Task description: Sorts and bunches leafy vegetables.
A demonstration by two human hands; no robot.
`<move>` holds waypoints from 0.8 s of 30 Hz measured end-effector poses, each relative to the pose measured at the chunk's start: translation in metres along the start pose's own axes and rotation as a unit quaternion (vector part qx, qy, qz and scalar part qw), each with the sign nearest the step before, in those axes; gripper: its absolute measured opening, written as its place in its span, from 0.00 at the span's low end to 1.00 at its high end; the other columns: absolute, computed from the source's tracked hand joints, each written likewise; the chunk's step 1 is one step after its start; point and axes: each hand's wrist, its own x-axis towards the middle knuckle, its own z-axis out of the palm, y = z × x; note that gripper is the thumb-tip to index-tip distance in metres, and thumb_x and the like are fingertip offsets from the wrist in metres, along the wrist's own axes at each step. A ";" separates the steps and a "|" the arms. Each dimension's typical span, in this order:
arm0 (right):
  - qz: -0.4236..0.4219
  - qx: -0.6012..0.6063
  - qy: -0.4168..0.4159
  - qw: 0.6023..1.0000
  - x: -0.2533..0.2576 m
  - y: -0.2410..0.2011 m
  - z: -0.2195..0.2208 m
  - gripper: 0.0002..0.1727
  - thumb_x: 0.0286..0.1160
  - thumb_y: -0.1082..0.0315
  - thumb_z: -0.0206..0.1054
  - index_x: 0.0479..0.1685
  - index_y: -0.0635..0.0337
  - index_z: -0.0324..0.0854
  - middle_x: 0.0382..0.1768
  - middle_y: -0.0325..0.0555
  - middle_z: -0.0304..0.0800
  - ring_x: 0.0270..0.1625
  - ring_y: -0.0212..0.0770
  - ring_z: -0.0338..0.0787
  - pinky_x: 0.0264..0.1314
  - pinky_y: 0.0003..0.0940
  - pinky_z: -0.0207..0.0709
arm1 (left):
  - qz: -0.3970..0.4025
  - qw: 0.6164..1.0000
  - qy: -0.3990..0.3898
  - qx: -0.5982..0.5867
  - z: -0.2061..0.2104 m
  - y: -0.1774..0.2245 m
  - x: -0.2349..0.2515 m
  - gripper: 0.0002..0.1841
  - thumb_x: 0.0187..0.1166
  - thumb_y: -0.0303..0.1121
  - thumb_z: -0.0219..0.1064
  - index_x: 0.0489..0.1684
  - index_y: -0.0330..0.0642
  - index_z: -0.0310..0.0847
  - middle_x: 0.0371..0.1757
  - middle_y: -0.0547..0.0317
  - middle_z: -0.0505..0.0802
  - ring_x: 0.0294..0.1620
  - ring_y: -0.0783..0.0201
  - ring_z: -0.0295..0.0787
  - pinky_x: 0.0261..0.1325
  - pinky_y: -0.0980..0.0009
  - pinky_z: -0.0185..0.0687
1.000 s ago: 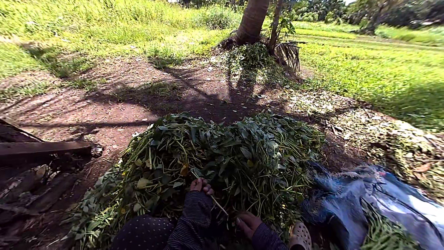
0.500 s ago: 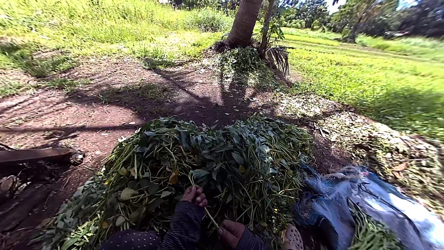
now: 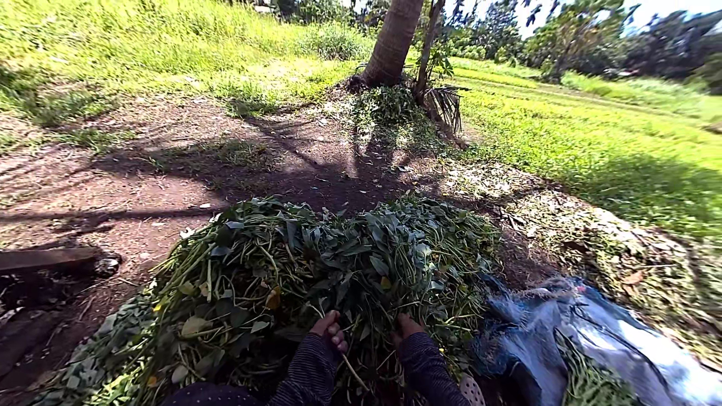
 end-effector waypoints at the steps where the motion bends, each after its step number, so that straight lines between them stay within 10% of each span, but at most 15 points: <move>1: -0.035 0.060 0.029 0.997 -0.006 0.004 0.000 0.26 0.84 0.59 0.63 0.73 0.68 0.76 0.64 0.62 0.88 0.69 0.56 0.88 0.77 0.53 0.75 | -0.006 0.998 0.027 0.051 0.006 -0.008 0.001 0.17 0.97 0.36 0.37 0.42 0.47 0.72 0.11 0.71 0.74 0.09 0.73 0.73 0.16 0.75 0.77; 5: -0.157 0.293 0.068 0.941 -0.053 0.010 -0.004 0.22 0.78 0.60 0.70 0.61 0.71 0.77 0.45 0.55 0.89 0.43 0.44 0.90 0.52 0.43 0.85 | 0.006 0.988 0.079 0.133 0.031 -0.019 -0.008 0.12 0.95 0.33 0.49 0.57 0.36 0.76 0.36 0.54 0.92 0.31 0.61 0.92 0.32 0.66 0.89; 8: -0.137 0.299 -0.009 0.944 -0.075 0.007 0.013 0.20 0.80 0.66 0.68 0.62 0.74 0.74 0.47 0.59 0.88 0.46 0.48 0.90 0.56 0.46 0.84 | 0.016 0.985 0.065 0.162 0.033 -0.018 -0.014 0.12 0.92 0.30 0.54 0.64 0.34 0.75 0.45 0.49 0.92 0.39 0.58 0.93 0.38 0.63 0.90; 17: -0.153 0.294 -0.132 0.934 -0.076 0.005 0.072 0.23 0.85 0.65 0.64 0.70 0.72 0.69 0.45 0.61 0.89 0.42 0.52 0.92 0.52 0.51 0.87 | 0.053 0.923 0.068 0.375 -0.004 -0.023 -0.015 0.19 0.78 0.31 0.74 0.64 0.34 0.79 0.44 0.49 0.92 0.38 0.61 0.92 0.43 0.63 0.90; 21: -0.082 0.439 -0.166 0.879 -0.076 -0.023 0.067 0.28 0.96 0.52 0.35 0.67 0.66 0.71 0.28 0.42 0.82 0.26 0.38 0.84 0.35 0.37 0.83 | 0.098 0.907 0.059 0.406 -0.006 -0.028 -0.022 0.24 0.68 0.28 0.81 0.62 0.32 0.79 0.47 0.48 0.94 0.44 0.62 0.93 0.51 0.63 0.91; 24: -0.086 0.450 -0.123 0.880 -0.073 -0.026 0.076 0.17 0.92 0.60 0.53 0.53 0.68 0.77 0.26 0.40 0.78 0.24 0.32 0.76 0.32 0.32 0.77 | 0.116 0.898 0.037 0.422 -0.012 -0.030 -0.023 0.22 0.68 0.25 0.79 0.60 0.32 0.80 0.44 0.53 0.94 0.41 0.65 0.92 0.50 0.65 0.90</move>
